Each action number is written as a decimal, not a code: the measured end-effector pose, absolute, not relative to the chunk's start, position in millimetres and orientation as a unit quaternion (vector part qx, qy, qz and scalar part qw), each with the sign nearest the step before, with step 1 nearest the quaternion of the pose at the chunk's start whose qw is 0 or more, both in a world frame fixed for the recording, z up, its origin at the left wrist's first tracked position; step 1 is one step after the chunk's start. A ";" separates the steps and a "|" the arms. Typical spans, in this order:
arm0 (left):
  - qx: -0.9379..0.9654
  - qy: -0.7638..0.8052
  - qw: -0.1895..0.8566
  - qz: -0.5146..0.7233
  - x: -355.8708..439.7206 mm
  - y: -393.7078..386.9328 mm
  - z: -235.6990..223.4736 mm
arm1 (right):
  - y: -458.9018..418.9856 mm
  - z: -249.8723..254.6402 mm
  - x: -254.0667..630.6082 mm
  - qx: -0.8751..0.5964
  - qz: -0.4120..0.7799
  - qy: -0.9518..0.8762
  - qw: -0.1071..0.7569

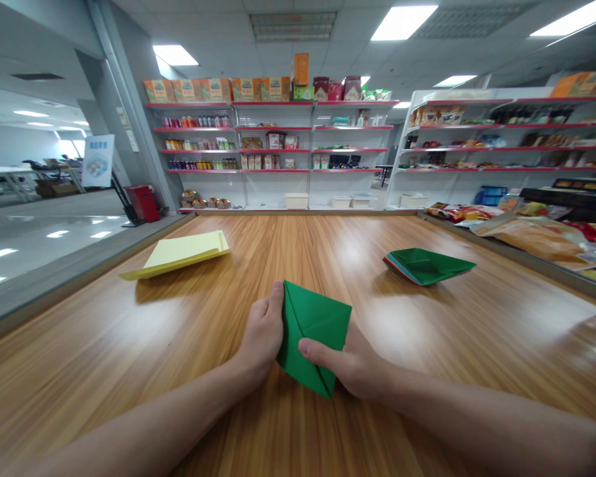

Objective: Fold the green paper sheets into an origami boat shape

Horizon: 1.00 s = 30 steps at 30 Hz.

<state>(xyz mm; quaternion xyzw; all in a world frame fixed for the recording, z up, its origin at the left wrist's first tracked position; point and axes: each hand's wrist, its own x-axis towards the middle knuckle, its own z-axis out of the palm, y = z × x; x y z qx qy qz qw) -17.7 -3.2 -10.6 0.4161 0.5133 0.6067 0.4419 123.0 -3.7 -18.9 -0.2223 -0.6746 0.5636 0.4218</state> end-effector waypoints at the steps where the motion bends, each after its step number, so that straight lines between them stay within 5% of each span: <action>1: 0.416 0.502 0.442 0.615 -19.0 -1.8 -11.4 | -0.3 -20.2 123.2 -0.239 0.562 -0.657 0.442; 11: 0.481 0.330 0.582 0.567 -32.1 3.1 -20.4 | 39.0 -30.3 137.1 -0.377 0.567 -0.521 0.515; 30: 0.422 0.312 0.659 0.539 -29.4 8.2 -24.0 | 45.8 -27.9 137.1 -0.320 0.677 -0.363 0.554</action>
